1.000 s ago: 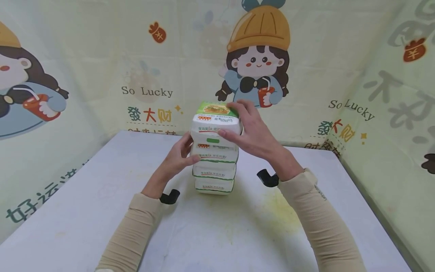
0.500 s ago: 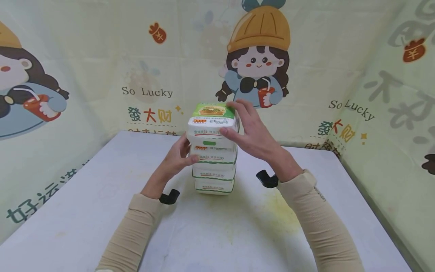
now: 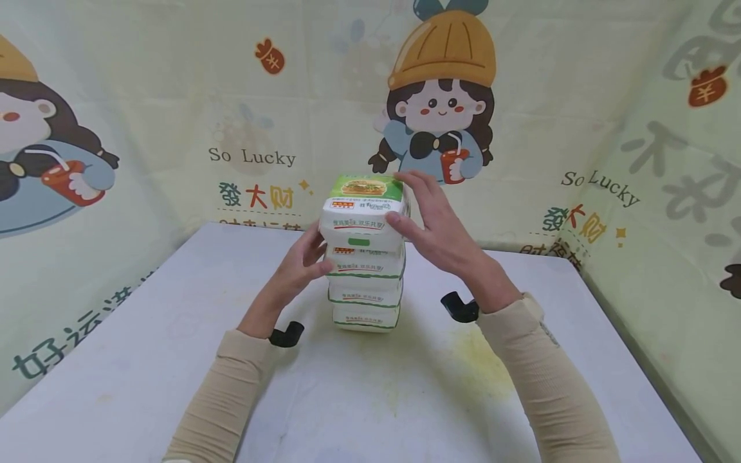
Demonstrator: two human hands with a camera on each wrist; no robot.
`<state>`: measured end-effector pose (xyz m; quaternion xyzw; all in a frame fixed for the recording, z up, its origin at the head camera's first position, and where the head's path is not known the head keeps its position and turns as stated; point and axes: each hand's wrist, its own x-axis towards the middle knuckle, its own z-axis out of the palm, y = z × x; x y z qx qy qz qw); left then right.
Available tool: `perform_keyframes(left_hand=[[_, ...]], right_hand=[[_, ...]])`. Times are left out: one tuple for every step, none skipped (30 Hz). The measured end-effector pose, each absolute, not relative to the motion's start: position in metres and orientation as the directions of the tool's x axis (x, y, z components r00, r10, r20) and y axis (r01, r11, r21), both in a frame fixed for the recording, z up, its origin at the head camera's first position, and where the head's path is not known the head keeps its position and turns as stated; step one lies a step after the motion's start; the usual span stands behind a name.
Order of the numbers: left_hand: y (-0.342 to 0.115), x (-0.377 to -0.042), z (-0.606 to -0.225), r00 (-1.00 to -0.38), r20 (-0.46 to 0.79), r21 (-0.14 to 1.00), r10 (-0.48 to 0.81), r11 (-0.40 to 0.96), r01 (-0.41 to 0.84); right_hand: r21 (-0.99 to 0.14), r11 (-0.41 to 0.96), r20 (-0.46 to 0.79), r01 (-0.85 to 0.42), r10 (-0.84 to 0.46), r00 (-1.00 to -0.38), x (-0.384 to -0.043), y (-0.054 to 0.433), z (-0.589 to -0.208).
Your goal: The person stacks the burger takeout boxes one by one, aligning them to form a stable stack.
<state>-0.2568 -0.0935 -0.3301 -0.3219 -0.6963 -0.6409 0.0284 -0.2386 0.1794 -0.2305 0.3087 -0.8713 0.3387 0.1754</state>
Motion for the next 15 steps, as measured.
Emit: perform_keyframes(left_hand=[[-0.094,-0.257,-0.330,-0.790,0.455,0.872,0.411,-0.028,0.488],[-0.095,-0.256,-0.329,-0.789,0.458,0.870,0.411,-0.025,0.492],[-0.096,-0.256,-0.329,-0.787,0.459,0.869,0.413,-0.024,0.494],[-0.098,-0.256,-0.329,-0.788,0.456,0.870,0.415,-0.023,0.492],[-0.099,-0.256,-0.328,-0.787,0.456,0.870,0.416,-0.023,0.493],[-0.101,-0.256,-0.328,-0.788,0.454,0.871,0.415,-0.019,0.492],[-0.103,-0.256,-0.327,-0.790,0.451,0.872,0.415,-0.014,0.490],[-0.105,-0.257,-0.327,-0.792,0.448,0.872,0.414,-0.009,0.489],[-0.107,-0.257,-0.326,-0.798,0.442,0.876,0.410,-0.006,0.482],[-0.109,-0.257,-0.326,-0.805,0.436,0.879,0.403,-0.001,0.476],[-0.112,-0.257,-0.326,-0.810,0.431,0.882,0.397,0.004,0.471],[-0.115,-0.257,-0.325,-0.819,0.420,0.888,0.390,0.009,0.460],[-0.118,-0.257,-0.325,-0.828,0.409,0.894,0.385,0.012,0.447],[-0.121,-0.256,-0.324,-0.837,0.396,0.899,0.378,0.024,0.436],[-0.123,-0.256,-0.324,-0.847,0.381,0.905,0.371,0.037,0.423]], right_hand=[[-0.490,0.577,0.513,-0.653,-0.415,-0.751,-0.238,0.180,-0.231],[-0.498,0.576,0.511,-0.649,-0.409,-0.756,-0.238,0.181,-0.231],[-0.506,0.575,0.508,-0.642,-0.403,-0.761,-0.237,0.182,-0.232],[-0.517,0.574,0.504,-0.635,-0.395,-0.768,-0.237,0.183,-0.232],[-0.528,0.572,0.501,-0.628,-0.387,-0.774,-0.236,0.184,-0.233],[-0.538,0.571,0.497,-0.620,-0.378,-0.781,-0.236,0.185,-0.233],[-0.548,0.571,0.495,-0.611,-0.368,-0.787,-0.235,0.186,-0.233],[-0.558,0.571,0.492,-0.603,-0.358,-0.794,-0.235,0.187,-0.234],[-0.565,0.569,0.491,-0.597,-0.349,-0.798,-0.234,0.188,-0.234],[-0.573,0.568,0.490,-0.591,-0.340,-0.802,-0.234,0.190,-0.235],[-0.580,0.569,0.488,-0.584,-0.331,-0.808,-0.233,0.191,-0.235],[-0.584,0.571,0.485,-0.577,-0.324,-0.812,-0.232,0.193,-0.236],[-0.587,0.575,0.484,-0.570,-0.315,-0.816,-0.232,0.195,-0.237],[-0.588,0.579,0.485,-0.564,-0.306,-0.819,-0.231,0.197,-0.239],[-0.588,0.586,0.485,-0.558,-0.296,-0.823,-0.230,0.200,-0.241]])
